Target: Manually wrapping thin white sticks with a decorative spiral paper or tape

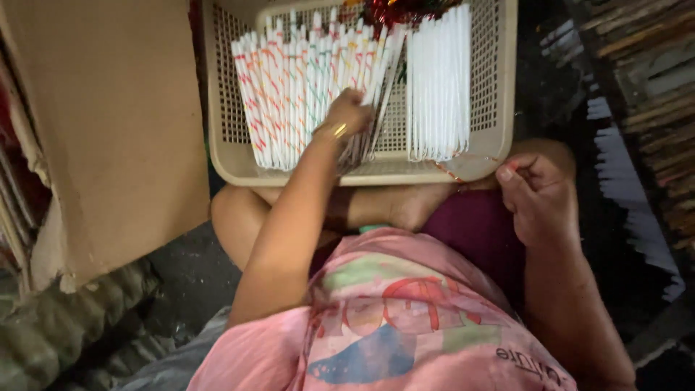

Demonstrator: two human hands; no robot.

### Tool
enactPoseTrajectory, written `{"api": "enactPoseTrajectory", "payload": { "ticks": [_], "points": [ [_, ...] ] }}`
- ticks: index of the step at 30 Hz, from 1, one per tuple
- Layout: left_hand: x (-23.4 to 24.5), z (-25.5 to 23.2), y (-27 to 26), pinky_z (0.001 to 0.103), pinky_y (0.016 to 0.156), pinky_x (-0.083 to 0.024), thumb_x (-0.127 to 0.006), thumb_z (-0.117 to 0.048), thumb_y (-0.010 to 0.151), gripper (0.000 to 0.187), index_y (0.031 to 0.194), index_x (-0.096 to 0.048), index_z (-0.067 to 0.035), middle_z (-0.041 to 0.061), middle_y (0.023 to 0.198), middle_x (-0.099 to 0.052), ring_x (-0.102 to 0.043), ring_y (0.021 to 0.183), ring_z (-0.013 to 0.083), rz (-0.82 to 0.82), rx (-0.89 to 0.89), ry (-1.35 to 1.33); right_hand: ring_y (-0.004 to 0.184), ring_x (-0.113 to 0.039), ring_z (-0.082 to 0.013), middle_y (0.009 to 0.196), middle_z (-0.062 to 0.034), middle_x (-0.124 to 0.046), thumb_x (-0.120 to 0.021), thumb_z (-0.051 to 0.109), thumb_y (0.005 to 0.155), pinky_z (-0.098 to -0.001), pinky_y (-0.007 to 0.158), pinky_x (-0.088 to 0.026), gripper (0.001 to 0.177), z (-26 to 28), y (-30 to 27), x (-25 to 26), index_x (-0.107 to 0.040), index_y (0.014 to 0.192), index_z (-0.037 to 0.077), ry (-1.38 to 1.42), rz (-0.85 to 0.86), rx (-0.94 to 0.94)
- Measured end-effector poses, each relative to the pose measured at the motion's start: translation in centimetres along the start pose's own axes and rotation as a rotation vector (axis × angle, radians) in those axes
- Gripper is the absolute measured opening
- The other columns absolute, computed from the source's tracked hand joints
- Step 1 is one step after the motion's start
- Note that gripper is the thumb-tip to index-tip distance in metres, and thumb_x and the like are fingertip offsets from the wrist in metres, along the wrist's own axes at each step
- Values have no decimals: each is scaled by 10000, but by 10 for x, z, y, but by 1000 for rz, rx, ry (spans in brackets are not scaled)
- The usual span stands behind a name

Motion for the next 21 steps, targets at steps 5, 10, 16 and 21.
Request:
{"api": "enactPoseTrajectory", "payload": {
  "ticks": [5, 10, 16, 21],
  "points": [
    [55, -35, -111, 181, 391, -298, -591, -88, 1028, 77, 1021, -630, -154, -45, 749, -602, -365, 462, 22, 37, -354, -549, 776, -598, -12, 829, 31, -717, -803, 206, 965, -194, 723, -457, 106, 13, 9, -9, -783, 1004, 109, -722, -21, 11],
    [6, -95, -193, 403, 1068, -514, -842, -249, 863, 359, 1190, -751, -135, 109, 1183, -750, -683, 1173, 254, 289, -867, -335, 648, -547, -185, 654, -90, -634, -841, 243, 860, -352, 618, -454, 193, 29, 7, -73, -752, 875, 73, -708, 194, 0],
    [-12, -102, -202, 409, 907, -579, -822, -221, 882, 289, 1145, -747, -125, 93, 1020, -768, -737, 954, 268, 479, -1030, -144, 573, -552, -184, 567, -47, -576, -845, 213, 839, -332, 591, -464, 182, 37, -2, -74, -738, 809, 67, -797, 326, 122],
    [-7, -102, -204, 352, 750, -557, -799, -234, 890, 136, 972, -789, -126, 58, 844, -740, -686, 776, 201, 437, -983, -178, 602, -617, -159, 632, -45, -696, -800, 230, 907, -315, 639, -510, 124, 26, 0, -65, -810, 968, 123, -798, 384, 149]
  ]
}}
Point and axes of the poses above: each hand's wrist, its own y-axis towards the middle knuckle, its own x-axis out of the back of the hand, z = x × y, the point moved 7 cm from there along y, towards the middle knuckle
